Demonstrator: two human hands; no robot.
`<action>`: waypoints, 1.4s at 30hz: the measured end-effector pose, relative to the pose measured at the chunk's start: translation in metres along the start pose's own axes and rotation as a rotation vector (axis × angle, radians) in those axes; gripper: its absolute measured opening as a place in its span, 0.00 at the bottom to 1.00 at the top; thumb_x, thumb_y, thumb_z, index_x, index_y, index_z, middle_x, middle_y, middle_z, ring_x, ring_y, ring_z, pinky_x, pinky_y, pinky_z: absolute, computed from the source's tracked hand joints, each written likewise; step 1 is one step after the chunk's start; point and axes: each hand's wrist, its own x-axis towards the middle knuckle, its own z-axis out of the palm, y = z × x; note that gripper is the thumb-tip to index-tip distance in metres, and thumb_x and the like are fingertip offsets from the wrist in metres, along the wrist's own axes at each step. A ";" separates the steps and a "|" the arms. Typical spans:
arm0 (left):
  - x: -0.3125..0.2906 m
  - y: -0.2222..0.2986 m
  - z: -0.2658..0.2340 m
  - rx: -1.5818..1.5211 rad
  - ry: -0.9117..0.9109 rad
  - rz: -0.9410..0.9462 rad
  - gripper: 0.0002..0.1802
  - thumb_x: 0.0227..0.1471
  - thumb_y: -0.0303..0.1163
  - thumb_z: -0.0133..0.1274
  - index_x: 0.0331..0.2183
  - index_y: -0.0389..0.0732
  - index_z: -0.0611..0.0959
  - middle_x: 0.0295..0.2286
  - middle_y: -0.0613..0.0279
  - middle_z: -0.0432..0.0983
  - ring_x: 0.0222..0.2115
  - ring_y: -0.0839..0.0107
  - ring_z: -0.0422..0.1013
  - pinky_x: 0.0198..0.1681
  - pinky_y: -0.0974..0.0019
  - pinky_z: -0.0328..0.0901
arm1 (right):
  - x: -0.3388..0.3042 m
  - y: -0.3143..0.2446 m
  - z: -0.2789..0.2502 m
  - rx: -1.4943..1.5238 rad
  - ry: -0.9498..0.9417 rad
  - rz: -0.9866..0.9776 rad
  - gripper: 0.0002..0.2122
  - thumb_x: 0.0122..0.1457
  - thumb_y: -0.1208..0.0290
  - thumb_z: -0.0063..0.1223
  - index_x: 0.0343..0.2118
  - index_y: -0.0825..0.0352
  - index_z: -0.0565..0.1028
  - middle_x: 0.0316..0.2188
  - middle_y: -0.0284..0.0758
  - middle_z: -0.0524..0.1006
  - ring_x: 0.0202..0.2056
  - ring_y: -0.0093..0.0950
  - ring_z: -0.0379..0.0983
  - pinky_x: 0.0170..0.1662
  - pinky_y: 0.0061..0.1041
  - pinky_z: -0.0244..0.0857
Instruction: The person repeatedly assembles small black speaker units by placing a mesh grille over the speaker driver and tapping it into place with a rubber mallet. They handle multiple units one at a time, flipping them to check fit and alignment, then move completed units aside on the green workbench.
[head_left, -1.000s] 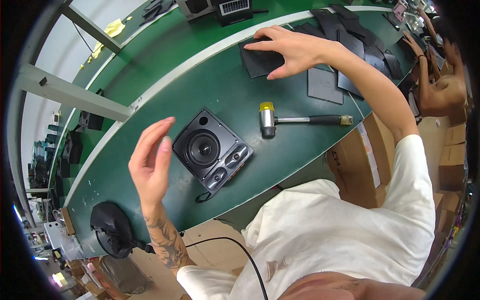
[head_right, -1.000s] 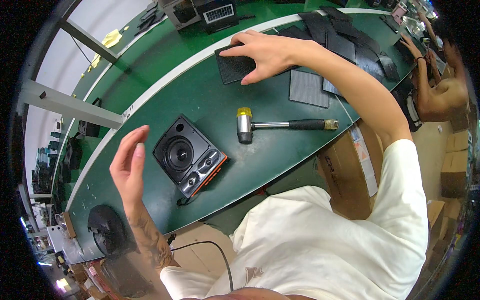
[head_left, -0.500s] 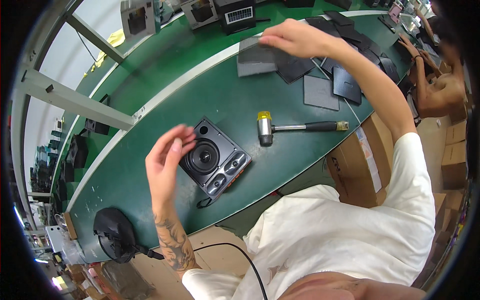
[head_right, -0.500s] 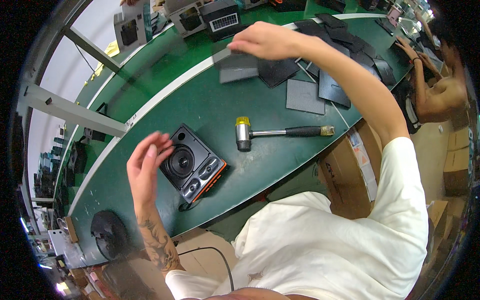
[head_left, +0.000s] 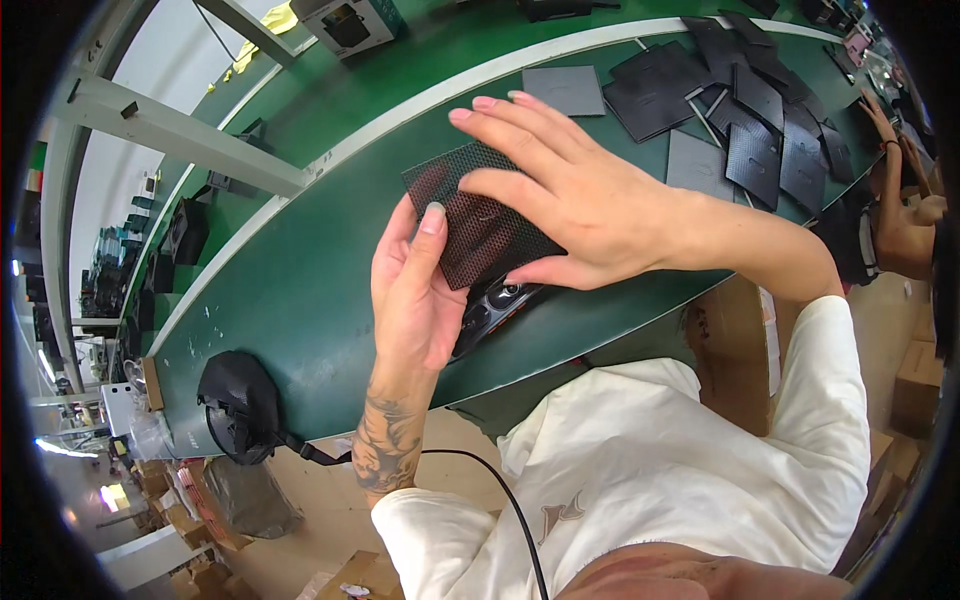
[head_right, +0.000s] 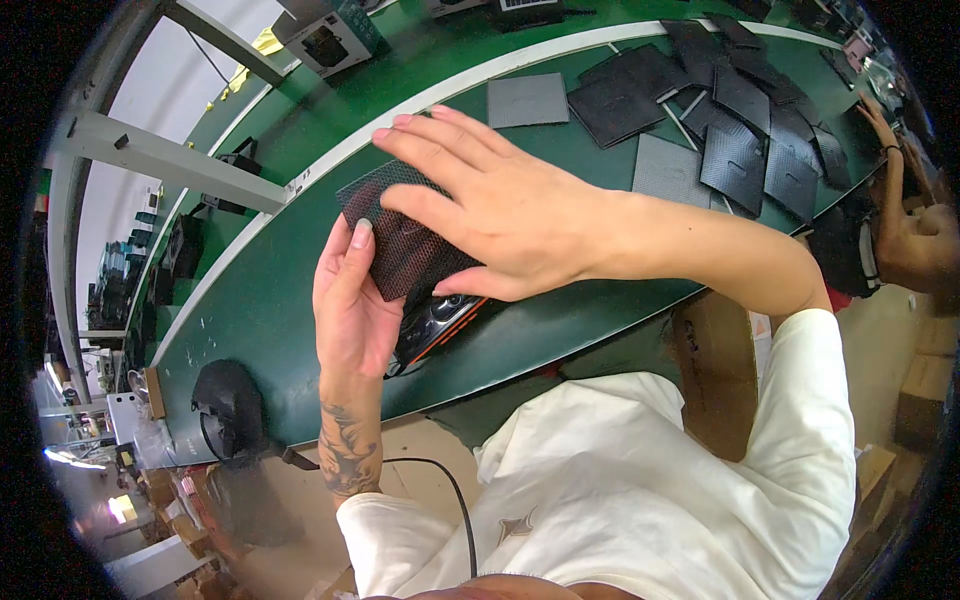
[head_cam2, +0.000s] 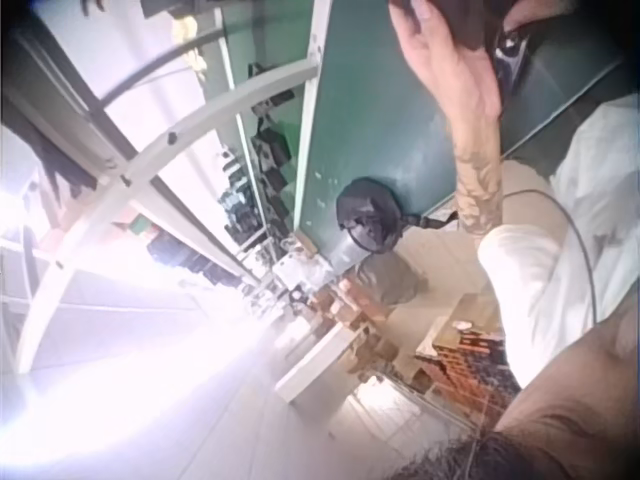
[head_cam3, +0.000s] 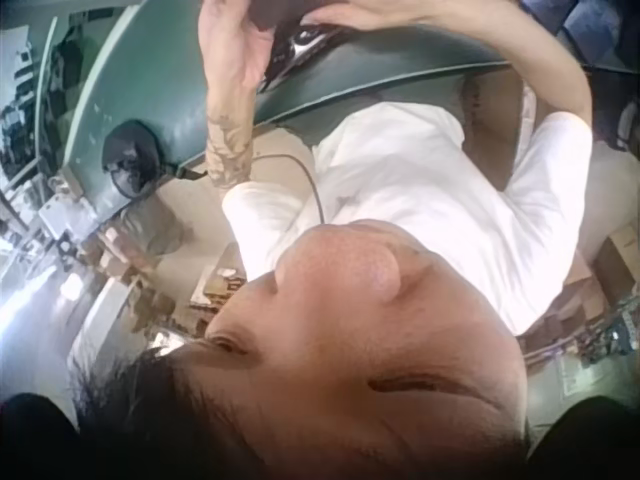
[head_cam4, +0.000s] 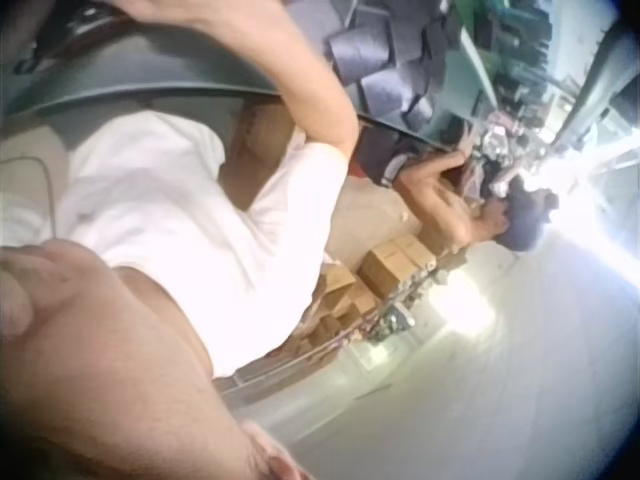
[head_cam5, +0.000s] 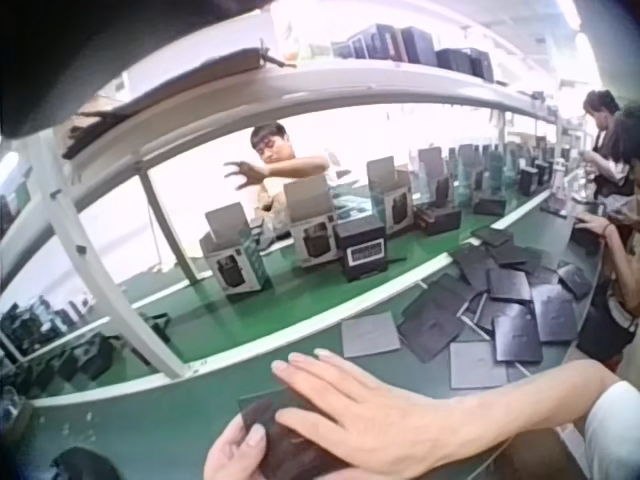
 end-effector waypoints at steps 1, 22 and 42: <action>-0.002 -0.002 0.000 -0.010 0.013 0.008 0.24 0.70 0.32 0.45 0.62 0.33 0.66 0.54 0.50 0.74 0.53 0.60 0.75 0.57 0.52 0.73 | 0.000 0.001 0.001 0.039 -0.002 0.006 0.37 0.44 0.59 0.74 0.55 0.69 0.68 0.62 0.54 0.62 0.64 0.56 0.57 0.68 0.55 0.51; -0.030 -0.002 -0.059 0.047 0.318 0.421 0.27 0.69 0.39 0.45 0.63 0.34 0.66 0.62 0.47 0.64 0.66 0.59 0.57 0.71 0.52 0.49 | 0.036 0.006 0.011 0.163 -0.136 -0.105 0.32 0.51 0.57 0.70 0.60 0.59 0.74 0.61 0.55 0.63 0.60 0.53 0.61 0.64 0.47 0.56; -0.031 -0.054 -0.063 -0.143 0.394 0.138 0.29 0.73 0.37 0.33 0.68 0.35 0.58 0.60 0.48 0.67 0.59 0.62 0.69 0.61 0.57 0.67 | 0.056 0.031 0.052 0.311 -0.548 -0.190 0.33 0.55 0.50 0.69 0.62 0.59 0.74 0.61 0.59 0.62 0.60 0.55 0.62 0.63 0.45 0.59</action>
